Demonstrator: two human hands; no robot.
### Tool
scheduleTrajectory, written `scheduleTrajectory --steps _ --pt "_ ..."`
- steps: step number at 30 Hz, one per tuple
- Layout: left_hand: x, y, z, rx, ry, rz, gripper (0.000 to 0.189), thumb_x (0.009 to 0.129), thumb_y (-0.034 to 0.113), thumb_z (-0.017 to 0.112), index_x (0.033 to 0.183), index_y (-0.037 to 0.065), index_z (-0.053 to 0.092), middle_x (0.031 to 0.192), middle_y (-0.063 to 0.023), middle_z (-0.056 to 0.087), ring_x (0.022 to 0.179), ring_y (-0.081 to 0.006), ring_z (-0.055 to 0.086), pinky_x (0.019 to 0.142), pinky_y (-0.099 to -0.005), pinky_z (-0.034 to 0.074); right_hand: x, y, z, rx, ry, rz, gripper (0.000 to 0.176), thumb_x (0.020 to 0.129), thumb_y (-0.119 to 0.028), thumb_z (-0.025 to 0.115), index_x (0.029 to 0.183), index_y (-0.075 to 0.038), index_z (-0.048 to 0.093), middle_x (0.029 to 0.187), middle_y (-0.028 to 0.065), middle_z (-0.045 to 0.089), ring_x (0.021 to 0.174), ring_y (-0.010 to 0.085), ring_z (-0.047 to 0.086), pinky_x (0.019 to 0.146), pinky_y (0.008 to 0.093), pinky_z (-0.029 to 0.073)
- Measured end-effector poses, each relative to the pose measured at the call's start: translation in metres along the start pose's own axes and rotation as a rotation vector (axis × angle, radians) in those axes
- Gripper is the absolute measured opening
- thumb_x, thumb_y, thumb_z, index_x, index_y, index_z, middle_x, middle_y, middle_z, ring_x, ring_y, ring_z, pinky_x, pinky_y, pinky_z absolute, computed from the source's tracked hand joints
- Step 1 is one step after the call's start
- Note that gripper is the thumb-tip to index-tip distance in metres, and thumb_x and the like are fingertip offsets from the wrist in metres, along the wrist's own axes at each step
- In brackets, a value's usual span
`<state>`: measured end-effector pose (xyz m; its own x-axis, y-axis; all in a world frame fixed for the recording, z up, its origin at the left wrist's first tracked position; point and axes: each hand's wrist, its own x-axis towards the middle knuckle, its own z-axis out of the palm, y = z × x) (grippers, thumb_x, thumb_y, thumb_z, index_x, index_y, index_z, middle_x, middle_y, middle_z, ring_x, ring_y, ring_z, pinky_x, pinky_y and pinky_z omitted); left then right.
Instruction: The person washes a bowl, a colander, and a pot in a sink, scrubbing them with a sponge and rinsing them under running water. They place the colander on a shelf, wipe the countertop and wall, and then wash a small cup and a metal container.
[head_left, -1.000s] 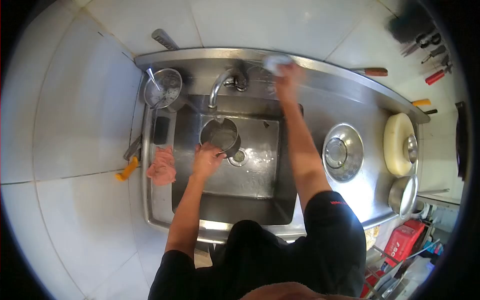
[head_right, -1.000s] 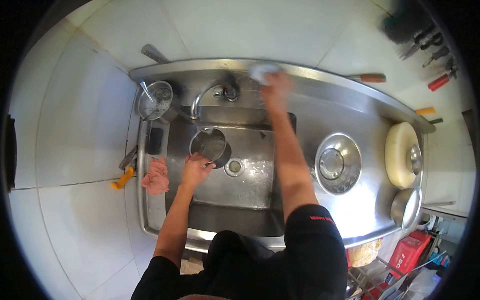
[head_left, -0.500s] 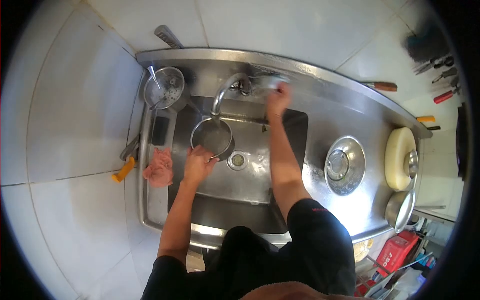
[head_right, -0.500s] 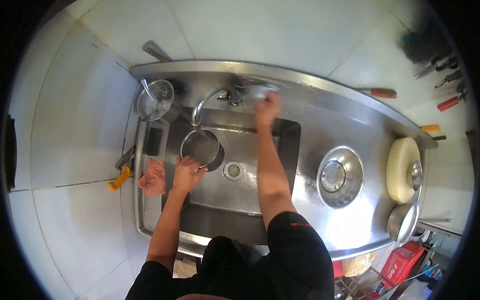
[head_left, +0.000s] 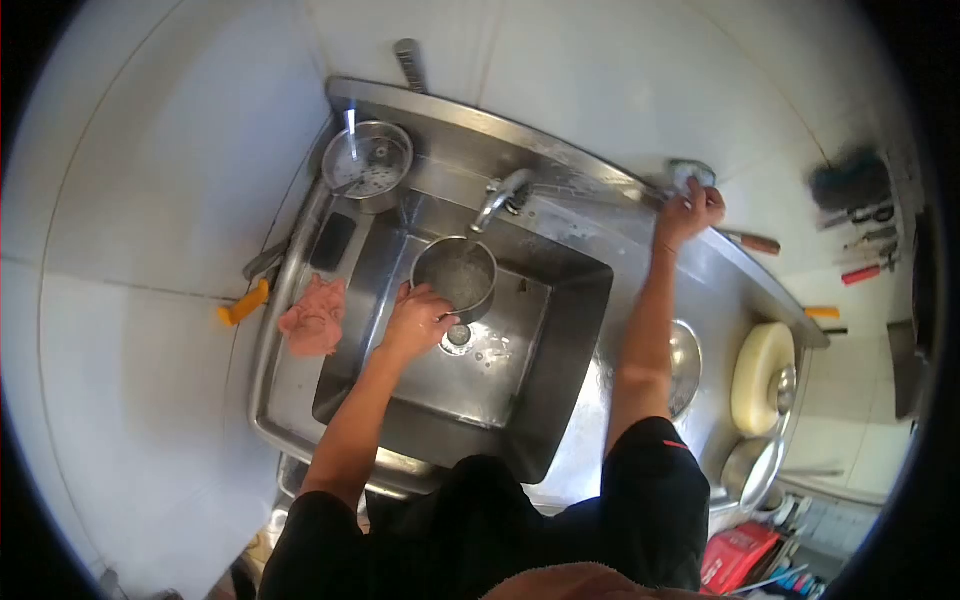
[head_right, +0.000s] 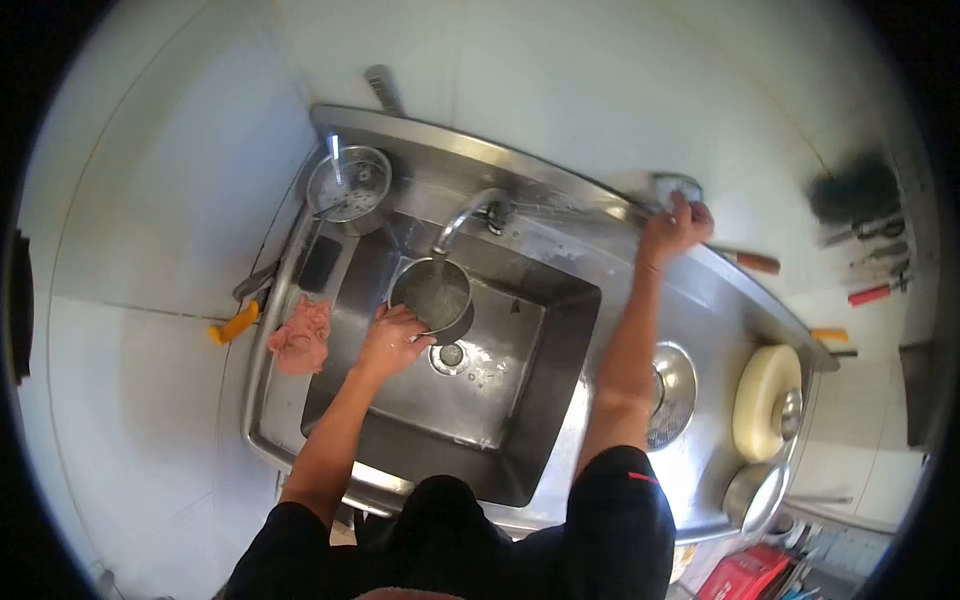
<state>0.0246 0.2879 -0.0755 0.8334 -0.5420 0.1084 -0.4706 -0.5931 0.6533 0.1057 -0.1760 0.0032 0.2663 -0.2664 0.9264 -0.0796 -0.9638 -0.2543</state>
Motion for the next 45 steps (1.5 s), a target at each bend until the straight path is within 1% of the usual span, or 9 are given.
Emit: scheduleTrajectory --steps 10,13,18,25,29,32,35,39,45 --pt "-0.003 0.003 -0.005 0.018 0.049 0.000 0.014 0.076 0.024 0.074 0.079 0.010 0.070 0.083 -0.0036 0.066 0.100 -0.0235 0.059 0.098 -0.0506 0.035 0.074 -0.216 0.118 0.304 -0.749 -1.116 0.044 0.071 0.000 0.061 0.108 -0.020 0.074 0.113 0.0074 0.061 0.110 0.0275 0.056 0.097 0.0416 0.043" --pt "-0.007 0.011 -0.011 0.031 0.044 -0.021 0.014 0.076 0.024 0.073 0.078 0.011 0.070 0.083 -0.0034 0.066 0.100 -0.0234 0.059 0.098 -0.0506 0.035 0.124 -0.259 0.126 0.355 -0.403 -0.893 0.041 0.071 0.000 0.065 0.107 -0.019 0.074 0.108 0.0089 0.062 0.105 0.0278 0.057 0.092 0.0399 0.047" --pt "-0.010 0.006 -0.005 0.049 0.056 -0.004 0.016 0.074 0.026 0.075 0.078 0.011 0.071 0.083 -0.0047 0.066 0.099 -0.0260 0.059 0.094 -0.0481 0.038 0.099 -0.331 0.087 0.832 -0.557 -0.416 0.038 0.070 -0.001 0.066 0.106 -0.013 0.074 0.103 0.0112 0.062 0.103 0.0310 0.058 0.087 0.0400 0.051" --pt "-0.002 0.002 -0.004 0.066 0.032 0.012 0.017 0.075 0.025 0.076 0.081 0.010 0.073 0.082 -0.0075 0.068 0.098 -0.0292 0.061 0.096 -0.0506 0.039 0.025 -0.366 0.060 0.947 -1.002 -0.383 0.033 0.080 -0.019 0.073 0.111 -0.007 0.071 0.107 0.0130 0.066 0.105 0.0265 0.061 0.093 0.0371 0.048" --pt "0.007 0.006 -0.009 0.072 -0.003 -0.006 0.019 0.074 0.024 0.076 0.084 0.009 0.074 0.089 -0.0061 0.070 0.102 -0.0270 0.061 0.098 -0.0503 0.039 -0.044 -0.305 -0.036 1.196 -1.497 0.422 0.029 0.092 -0.025 0.066 0.111 -0.003 0.070 0.103 0.0076 0.070 0.095 0.0136 0.064 0.084 0.0301 0.052" --pt "0.001 0.000 -0.001 0.097 -0.047 0.018 0.019 0.074 0.024 0.076 0.084 0.008 0.073 0.090 -0.0064 0.070 0.102 -0.0260 0.061 0.095 -0.0503 0.040 -0.098 -0.283 -0.036 1.227 -1.370 0.881 0.027 0.093 -0.017 0.062 0.115 -0.004 0.068 0.095 0.0065 0.069 0.089 0.0134 0.064 0.080 0.0286 0.052" --pt "-0.001 0.001 -0.003 0.135 -0.095 0.009 0.018 0.073 0.024 0.077 0.082 0.008 0.073 0.088 -0.0063 0.070 0.100 -0.0256 0.061 0.092 -0.0494 0.040 -0.091 -0.268 -0.011 0.956 -1.529 0.808 0.032 0.088 -0.009 0.057 0.118 -0.005 0.066 0.088 0.0069 0.067 0.085 0.0129 0.063 0.077 0.0270 0.052" --pt "-0.004 0.008 -0.005 0.149 -0.143 0.136 0.017 0.071 0.023 0.077 0.080 0.010 0.073 0.083 -0.0051 0.069 0.094 -0.0247 0.061 0.090 -0.0476 0.038 -0.134 -0.207 -0.055 0.834 -1.767 -0.236 0.033 0.083 -0.014 0.055 0.113 -0.006 0.067 0.119 0.0172 0.061 0.111 0.0335 0.058 0.095 0.0423 0.046" --pt "-0.008 0.044 0.014 -0.034 -0.314 0.274 0.018 0.069 0.023 0.079 0.077 0.010 0.071 0.081 -0.0043 0.068 0.092 -0.0242 0.060 0.090 -0.0440 0.040 -0.144 -0.181 -0.183 0.839 -1.408 -0.053 0.026 0.082 -0.026 0.073 0.087 0.000 0.068 0.093 0.0165 0.064 0.094 0.0354 0.059 0.086 0.0448 0.046"
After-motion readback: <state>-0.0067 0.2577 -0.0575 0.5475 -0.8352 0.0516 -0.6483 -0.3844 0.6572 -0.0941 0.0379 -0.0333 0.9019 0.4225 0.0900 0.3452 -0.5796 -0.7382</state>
